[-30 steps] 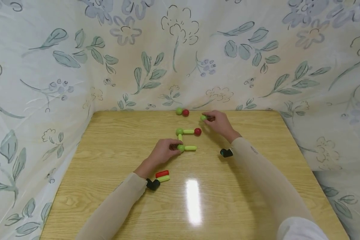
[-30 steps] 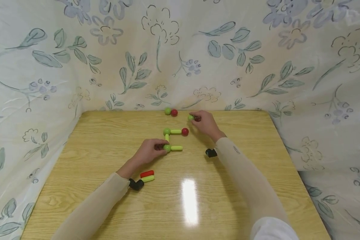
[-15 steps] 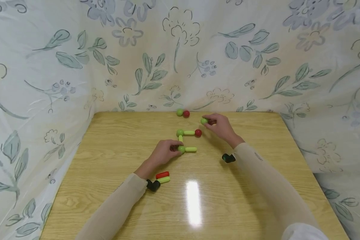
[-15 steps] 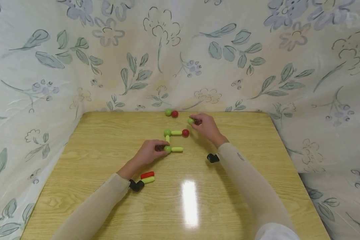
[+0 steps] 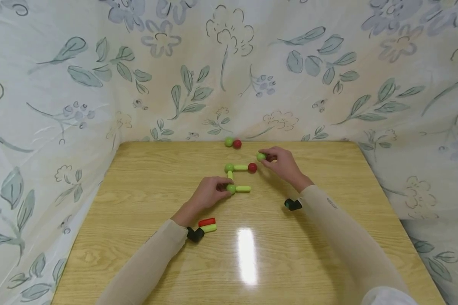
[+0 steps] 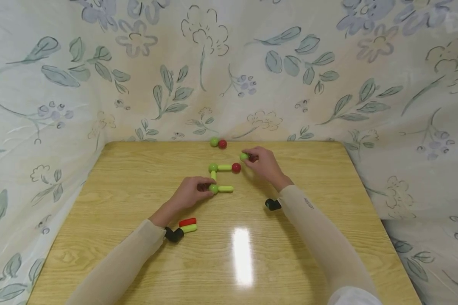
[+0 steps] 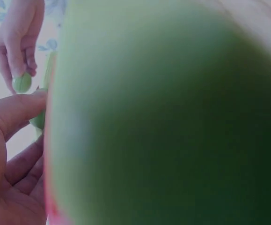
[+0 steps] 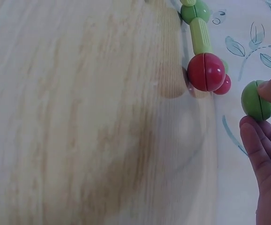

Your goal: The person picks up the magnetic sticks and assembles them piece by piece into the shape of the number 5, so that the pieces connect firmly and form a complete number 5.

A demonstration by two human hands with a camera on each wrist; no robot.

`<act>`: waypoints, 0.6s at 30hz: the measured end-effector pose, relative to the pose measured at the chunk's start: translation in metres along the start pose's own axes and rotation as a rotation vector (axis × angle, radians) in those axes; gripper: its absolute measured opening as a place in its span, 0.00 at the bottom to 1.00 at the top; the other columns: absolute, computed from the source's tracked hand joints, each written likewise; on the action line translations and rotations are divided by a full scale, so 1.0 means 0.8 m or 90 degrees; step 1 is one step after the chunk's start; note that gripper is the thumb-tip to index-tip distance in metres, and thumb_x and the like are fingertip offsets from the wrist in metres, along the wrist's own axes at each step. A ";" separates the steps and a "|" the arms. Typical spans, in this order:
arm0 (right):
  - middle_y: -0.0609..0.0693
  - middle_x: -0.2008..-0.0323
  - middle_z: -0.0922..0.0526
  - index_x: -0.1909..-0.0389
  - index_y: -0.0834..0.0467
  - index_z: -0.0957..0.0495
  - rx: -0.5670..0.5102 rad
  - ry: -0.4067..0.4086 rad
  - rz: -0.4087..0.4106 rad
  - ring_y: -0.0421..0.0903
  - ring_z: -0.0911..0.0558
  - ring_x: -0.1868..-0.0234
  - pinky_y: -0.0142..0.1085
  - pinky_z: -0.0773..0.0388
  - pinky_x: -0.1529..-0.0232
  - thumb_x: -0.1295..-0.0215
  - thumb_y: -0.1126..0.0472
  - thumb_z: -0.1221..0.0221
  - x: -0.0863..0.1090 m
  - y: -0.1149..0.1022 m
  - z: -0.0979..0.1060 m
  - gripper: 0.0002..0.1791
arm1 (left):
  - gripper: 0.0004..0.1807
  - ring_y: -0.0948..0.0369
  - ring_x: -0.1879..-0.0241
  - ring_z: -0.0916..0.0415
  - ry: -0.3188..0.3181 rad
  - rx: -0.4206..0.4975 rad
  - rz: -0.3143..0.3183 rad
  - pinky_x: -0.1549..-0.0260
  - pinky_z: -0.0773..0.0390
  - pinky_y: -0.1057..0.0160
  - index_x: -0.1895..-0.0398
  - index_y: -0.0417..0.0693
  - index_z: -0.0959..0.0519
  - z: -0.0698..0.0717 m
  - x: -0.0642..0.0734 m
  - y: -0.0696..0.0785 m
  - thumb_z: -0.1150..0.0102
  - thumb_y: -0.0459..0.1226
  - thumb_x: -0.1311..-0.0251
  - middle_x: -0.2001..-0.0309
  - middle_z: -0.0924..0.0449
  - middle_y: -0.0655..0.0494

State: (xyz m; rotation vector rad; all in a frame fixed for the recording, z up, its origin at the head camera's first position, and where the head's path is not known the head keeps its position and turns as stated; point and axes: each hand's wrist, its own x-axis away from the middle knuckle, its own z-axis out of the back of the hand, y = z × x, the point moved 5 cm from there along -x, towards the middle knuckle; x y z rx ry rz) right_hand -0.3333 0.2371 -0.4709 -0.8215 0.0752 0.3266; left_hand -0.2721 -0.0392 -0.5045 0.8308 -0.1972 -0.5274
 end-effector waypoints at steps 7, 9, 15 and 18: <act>0.57 0.50 0.14 0.38 0.64 0.14 0.007 0.000 0.011 0.52 0.13 0.54 0.46 0.14 0.48 0.28 0.67 0.29 0.008 0.003 -0.002 0.19 | 0.19 0.61 0.58 0.20 -0.002 0.001 0.016 0.54 0.18 0.60 0.39 0.49 0.12 0.000 -0.002 0.000 0.25 0.36 0.31 0.55 0.13 0.58; 0.57 0.51 0.14 0.38 0.63 0.14 0.000 -0.002 0.009 0.52 0.14 0.54 0.47 0.14 0.48 0.28 0.68 0.29 0.013 0.002 -0.002 0.19 | 0.18 0.60 0.58 0.20 -0.002 0.001 0.020 0.54 0.18 0.60 0.39 0.49 0.12 0.000 -0.002 0.000 0.25 0.36 0.31 0.55 0.13 0.59; 0.54 0.53 0.13 0.40 0.62 0.13 -0.007 -0.001 0.019 0.50 0.13 0.55 0.46 0.14 0.50 0.29 0.68 0.28 0.028 0.001 -0.004 0.18 | 0.18 0.60 0.58 0.20 0.001 0.010 0.024 0.54 0.18 0.60 0.40 0.49 0.11 0.001 -0.005 0.002 0.25 0.35 0.31 0.54 0.13 0.59; 0.54 0.53 0.13 0.40 0.62 0.13 -0.016 -0.005 0.020 0.49 0.14 0.56 0.44 0.14 0.50 0.29 0.68 0.28 0.035 0.000 -0.008 0.18 | 0.18 0.60 0.57 0.20 -0.002 0.007 0.028 0.53 0.17 0.60 0.39 0.49 0.11 0.003 -0.006 0.001 0.25 0.36 0.31 0.54 0.13 0.59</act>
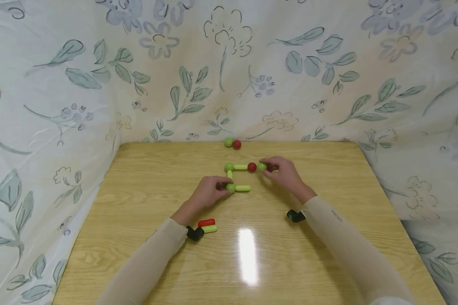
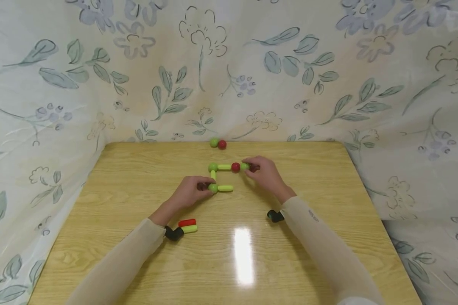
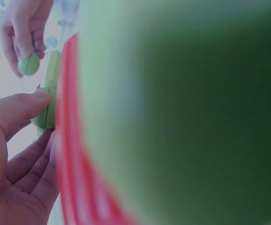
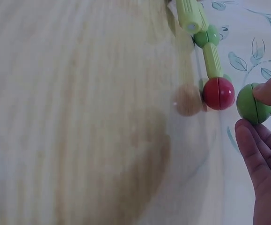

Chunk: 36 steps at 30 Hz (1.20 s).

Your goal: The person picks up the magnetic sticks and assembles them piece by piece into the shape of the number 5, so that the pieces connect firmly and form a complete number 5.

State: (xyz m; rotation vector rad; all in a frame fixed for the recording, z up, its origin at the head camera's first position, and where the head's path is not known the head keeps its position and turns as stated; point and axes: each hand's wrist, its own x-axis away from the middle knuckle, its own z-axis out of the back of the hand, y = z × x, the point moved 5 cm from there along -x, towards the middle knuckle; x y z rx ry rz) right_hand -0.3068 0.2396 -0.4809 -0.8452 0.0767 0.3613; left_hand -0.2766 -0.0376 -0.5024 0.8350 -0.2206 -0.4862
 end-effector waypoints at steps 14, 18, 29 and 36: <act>0.51 0.52 0.12 0.41 0.60 0.12 -0.013 -0.029 -0.010 0.47 0.14 0.56 0.44 0.14 0.50 0.30 0.68 0.28 0.031 -0.021 -0.022 0.18 | 0.17 0.61 0.59 0.19 -0.002 -0.026 -0.021 0.55 0.17 0.60 0.41 0.51 0.11 0.008 -0.002 -0.002 0.24 0.37 0.32 0.55 0.13 0.59; 0.51 0.51 0.13 0.40 0.61 0.13 -0.011 -0.050 0.001 0.47 0.15 0.55 0.43 0.14 0.51 0.31 0.69 0.27 0.036 -0.025 -0.031 0.19 | 0.18 0.61 0.57 0.19 -0.001 -0.029 -0.015 0.53 0.17 0.59 0.40 0.51 0.11 0.009 -0.001 -0.003 0.24 0.37 0.31 0.53 0.12 0.59; 0.50 0.51 0.13 0.40 0.59 0.13 0.007 -0.085 0.000 0.47 0.15 0.54 0.44 0.14 0.51 0.31 0.67 0.27 0.041 -0.026 -0.047 0.19 | 0.18 0.61 0.56 0.17 0.009 -0.025 -0.008 0.52 0.16 0.58 0.39 0.50 0.11 0.014 -0.001 -0.008 0.25 0.37 0.31 0.51 0.11 0.58; 0.50 0.52 0.13 0.41 0.59 0.12 0.008 -0.099 0.008 0.46 0.15 0.54 0.42 0.14 0.51 0.29 0.66 0.27 0.041 -0.029 -0.054 0.17 | 0.18 0.60 0.56 0.17 0.013 -0.028 -0.009 0.52 0.16 0.57 0.39 0.49 0.11 0.015 -0.002 -0.008 0.25 0.36 0.31 0.52 0.12 0.58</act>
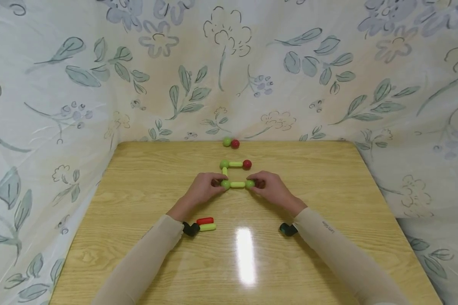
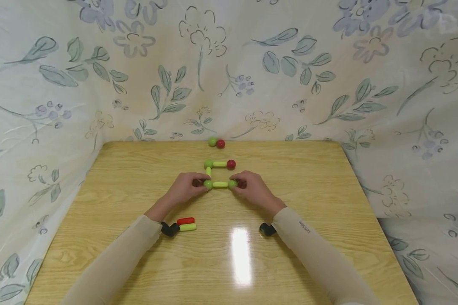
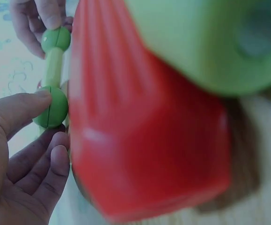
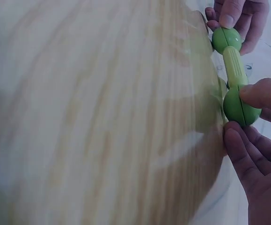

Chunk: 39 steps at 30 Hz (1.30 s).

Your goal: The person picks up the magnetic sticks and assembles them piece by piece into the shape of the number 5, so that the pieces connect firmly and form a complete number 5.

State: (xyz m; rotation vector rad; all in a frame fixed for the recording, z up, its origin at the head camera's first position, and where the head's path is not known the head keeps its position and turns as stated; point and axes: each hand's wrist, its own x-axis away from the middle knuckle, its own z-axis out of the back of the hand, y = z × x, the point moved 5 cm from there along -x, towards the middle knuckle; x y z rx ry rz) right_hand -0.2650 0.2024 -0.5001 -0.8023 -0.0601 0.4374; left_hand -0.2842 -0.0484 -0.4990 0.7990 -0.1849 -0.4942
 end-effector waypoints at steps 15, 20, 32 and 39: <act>0.46 0.52 0.13 0.35 0.52 0.14 -0.125 -0.003 -0.052 0.46 0.16 0.52 0.43 0.17 0.48 0.26 0.60 0.29 -0.001 0.027 -0.006 0.21 | 0.18 0.59 0.53 0.17 -0.001 -0.001 0.011 0.50 0.16 0.55 0.38 0.50 0.12 0.006 0.000 -0.007 0.26 0.38 0.30 0.49 0.12 0.56; 0.45 0.53 0.12 0.36 0.49 0.13 -0.144 -0.014 -0.053 0.48 0.17 0.53 0.42 0.18 0.51 0.25 0.58 0.30 -0.004 0.033 -0.008 0.19 | 0.19 0.58 0.53 0.17 -0.002 0.002 0.008 0.50 0.16 0.55 0.38 0.50 0.12 0.008 0.000 -0.009 0.26 0.37 0.30 0.49 0.12 0.56; 0.45 0.50 0.12 0.36 0.48 0.12 -0.132 -0.023 -0.060 0.47 0.17 0.51 0.44 0.19 0.46 0.24 0.56 0.30 -0.005 0.035 -0.007 0.18 | 0.27 0.56 0.53 0.18 0.034 0.044 0.005 0.49 0.16 0.53 0.30 0.49 0.18 0.014 0.012 -0.016 0.26 0.35 0.31 0.47 0.14 0.50; 0.45 0.50 0.12 0.35 0.47 0.12 -0.130 -0.027 -0.056 0.47 0.17 0.50 0.44 0.19 0.47 0.25 0.56 0.30 -0.005 0.033 -0.007 0.19 | 0.16 0.56 0.51 0.16 0.018 0.134 -0.008 0.48 0.15 0.53 0.40 0.42 0.13 0.035 0.056 -0.019 0.28 0.36 0.28 0.47 0.12 0.49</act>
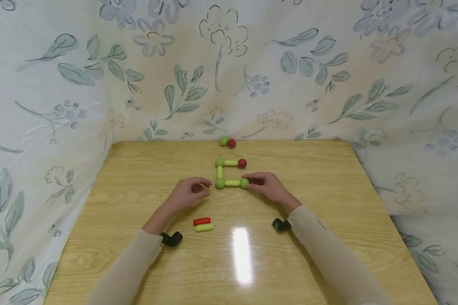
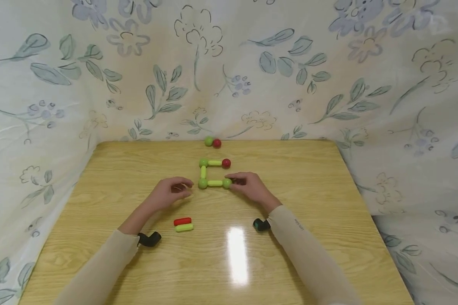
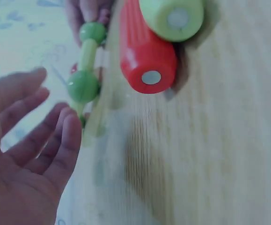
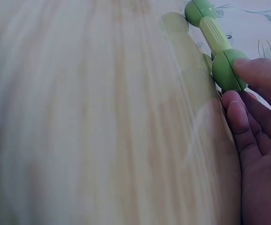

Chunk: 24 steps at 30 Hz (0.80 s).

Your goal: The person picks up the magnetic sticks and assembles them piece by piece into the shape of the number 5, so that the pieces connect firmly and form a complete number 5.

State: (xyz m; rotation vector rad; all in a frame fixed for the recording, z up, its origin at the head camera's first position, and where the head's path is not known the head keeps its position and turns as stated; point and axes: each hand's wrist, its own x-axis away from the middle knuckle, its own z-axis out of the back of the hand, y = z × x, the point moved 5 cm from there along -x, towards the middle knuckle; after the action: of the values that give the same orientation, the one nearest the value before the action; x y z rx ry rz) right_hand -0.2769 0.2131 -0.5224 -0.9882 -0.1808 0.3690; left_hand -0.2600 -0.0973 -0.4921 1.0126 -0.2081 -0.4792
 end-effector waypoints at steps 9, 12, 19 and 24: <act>0.44 0.49 0.12 0.35 0.47 0.13 -0.001 0.008 -0.005 0.47 0.18 0.50 0.46 0.20 0.46 0.24 0.54 0.30 0.000 0.002 -0.001 0.19 | 0.17 0.48 0.47 0.18 -0.094 0.077 -0.051 0.45 0.17 0.56 0.35 0.37 0.17 0.003 0.063 0.002 0.36 0.29 0.24 0.42 0.15 0.42; 0.44 0.48 0.12 0.35 0.46 0.13 -0.008 0.005 -0.004 0.47 0.18 0.50 0.46 0.19 0.46 0.24 0.54 0.30 0.000 0.004 -0.002 0.19 | 0.21 0.46 0.48 0.18 -0.130 0.074 -0.070 0.45 0.16 0.55 0.33 0.36 0.19 -0.002 0.076 0.001 0.39 0.23 0.28 0.44 0.15 0.41; 0.45 0.48 0.12 0.35 0.48 0.13 -0.007 0.014 -0.003 0.47 0.17 0.49 0.45 0.19 0.46 0.25 0.55 0.30 0.002 0.003 -0.003 0.19 | 0.32 0.48 0.47 0.19 -0.185 0.065 -0.083 0.44 0.17 0.54 0.29 0.36 0.23 -0.015 0.088 0.005 0.44 0.16 0.38 0.42 0.17 0.42; 0.45 0.49 0.12 0.35 0.47 0.13 -0.008 0.015 0.001 0.47 0.17 0.50 0.45 0.19 0.47 0.25 0.55 0.30 0.002 0.004 -0.002 0.19 | 0.35 0.47 0.45 0.19 -0.196 0.040 -0.083 0.44 0.16 0.53 0.27 0.36 0.24 -0.020 0.095 0.007 0.43 0.13 0.41 0.37 0.19 0.42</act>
State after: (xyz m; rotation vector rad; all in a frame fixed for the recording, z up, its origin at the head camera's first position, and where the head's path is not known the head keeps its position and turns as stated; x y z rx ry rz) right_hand -0.2755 0.2144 -0.5259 -1.0050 -0.1605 0.3577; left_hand -0.1853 -0.1186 -0.4995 1.0144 -0.4360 -0.7526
